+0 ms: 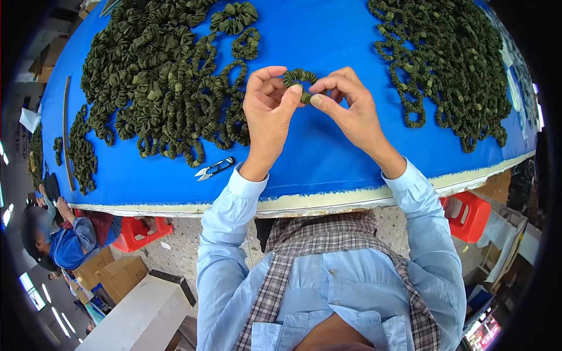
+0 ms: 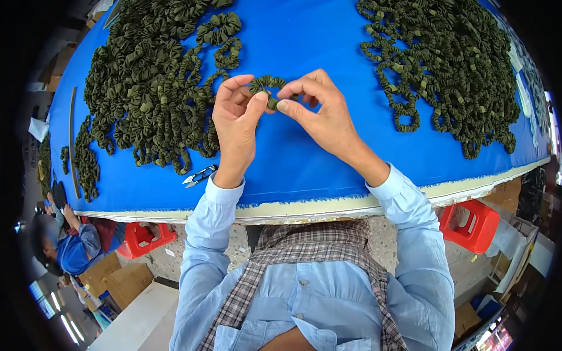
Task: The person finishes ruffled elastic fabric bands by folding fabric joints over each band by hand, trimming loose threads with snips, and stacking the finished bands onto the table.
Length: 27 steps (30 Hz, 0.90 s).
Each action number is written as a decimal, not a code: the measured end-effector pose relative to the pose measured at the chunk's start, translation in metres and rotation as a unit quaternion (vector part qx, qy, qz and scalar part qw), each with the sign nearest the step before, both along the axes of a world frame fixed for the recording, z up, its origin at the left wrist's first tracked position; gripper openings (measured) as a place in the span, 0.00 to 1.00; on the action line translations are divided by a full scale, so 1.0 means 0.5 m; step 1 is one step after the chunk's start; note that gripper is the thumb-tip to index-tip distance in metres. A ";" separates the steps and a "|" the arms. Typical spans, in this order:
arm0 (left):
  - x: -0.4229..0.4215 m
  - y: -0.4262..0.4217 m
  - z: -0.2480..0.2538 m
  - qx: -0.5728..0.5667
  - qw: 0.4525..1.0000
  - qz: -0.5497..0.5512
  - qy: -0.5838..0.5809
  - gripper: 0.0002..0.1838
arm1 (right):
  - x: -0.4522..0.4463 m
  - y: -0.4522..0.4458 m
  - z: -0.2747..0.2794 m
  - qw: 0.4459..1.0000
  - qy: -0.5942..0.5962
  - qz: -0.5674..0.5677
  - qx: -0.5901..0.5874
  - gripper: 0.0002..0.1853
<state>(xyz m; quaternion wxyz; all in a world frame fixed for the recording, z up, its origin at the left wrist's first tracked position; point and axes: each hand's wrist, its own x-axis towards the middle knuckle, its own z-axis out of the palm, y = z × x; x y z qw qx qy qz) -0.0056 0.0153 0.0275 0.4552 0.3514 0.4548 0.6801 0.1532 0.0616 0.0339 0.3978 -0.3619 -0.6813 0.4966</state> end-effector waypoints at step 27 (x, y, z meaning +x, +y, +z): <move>-0.010 0.002 -0.047 -0.016 0.995 0.027 -0.100 0.17 | -0.030 0.006 0.004 0.990 -0.074 -0.031 0.115 0.04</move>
